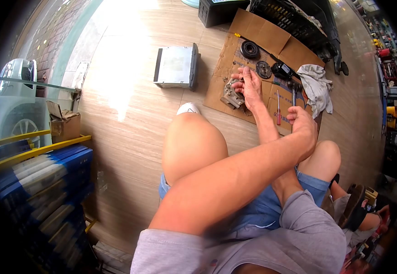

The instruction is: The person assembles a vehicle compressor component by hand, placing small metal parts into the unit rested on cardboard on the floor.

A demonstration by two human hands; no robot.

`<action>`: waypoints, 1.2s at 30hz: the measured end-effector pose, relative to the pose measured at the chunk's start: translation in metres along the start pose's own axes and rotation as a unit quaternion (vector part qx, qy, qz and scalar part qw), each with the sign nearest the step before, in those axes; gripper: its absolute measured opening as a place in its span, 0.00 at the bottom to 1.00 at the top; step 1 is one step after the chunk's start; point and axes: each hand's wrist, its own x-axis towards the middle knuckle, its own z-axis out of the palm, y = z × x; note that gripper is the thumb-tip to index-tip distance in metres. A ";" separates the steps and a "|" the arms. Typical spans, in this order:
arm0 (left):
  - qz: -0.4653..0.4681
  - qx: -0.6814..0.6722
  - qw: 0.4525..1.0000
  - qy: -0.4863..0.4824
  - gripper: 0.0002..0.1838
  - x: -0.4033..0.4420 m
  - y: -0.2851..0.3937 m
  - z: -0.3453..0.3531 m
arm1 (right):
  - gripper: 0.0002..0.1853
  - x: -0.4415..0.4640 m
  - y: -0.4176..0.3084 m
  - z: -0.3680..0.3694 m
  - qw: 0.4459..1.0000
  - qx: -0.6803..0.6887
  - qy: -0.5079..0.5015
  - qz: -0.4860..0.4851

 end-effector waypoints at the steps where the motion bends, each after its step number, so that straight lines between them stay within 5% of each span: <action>1: -0.002 -0.001 1.000 0.001 0.26 0.000 0.000 0.000 | 0.27 0.004 0.002 -0.004 0.999 -0.047 -0.008 0.002; 9: 0.007 0.002 1.000 -0.002 0.25 0.002 -0.001 -0.001 | 0.27 0.005 -0.001 0.004 0.884 -0.423 -0.020 -0.198; 12: -0.001 0.000 1.000 -0.003 0.25 0.004 0.001 0.000 | 0.26 0.002 0.007 0.012 0.974 -0.172 0.001 -0.150; 15: -0.005 -0.002 1.000 -0.005 0.25 0.005 0.001 0.001 | 0.26 0.002 0.012 0.017 0.990 0.001 0.010 -0.140; 18: -0.023 -0.002 1.000 -0.005 0.25 0.010 0.004 0.003 | 0.27 -0.002 0.007 0.008 0.997 0.067 -0.001 -0.024; 25: -0.029 0.001 1.000 0.010 0.25 0.014 0.006 0.005 | 0.26 0.003 0.002 0.002 0.985 -0.167 0.012 -0.053; 28: -0.026 0.020 0.999 0.007 0.25 0.015 0.006 0.005 | 0.23 0.010 0.010 0.004 0.902 -0.402 0.042 -0.149; 32: 0.004 0.017 1.000 0.013 0.24 0.011 0.004 0.001 | 0.23 0.005 0.015 0.015 0.980 -0.113 0.026 -0.161; 36: 0.005 0.017 1.000 0.023 0.22 0.011 0.005 0.002 | 0.27 -0.001 0.007 0.017 0.994 0.074 0.042 -0.064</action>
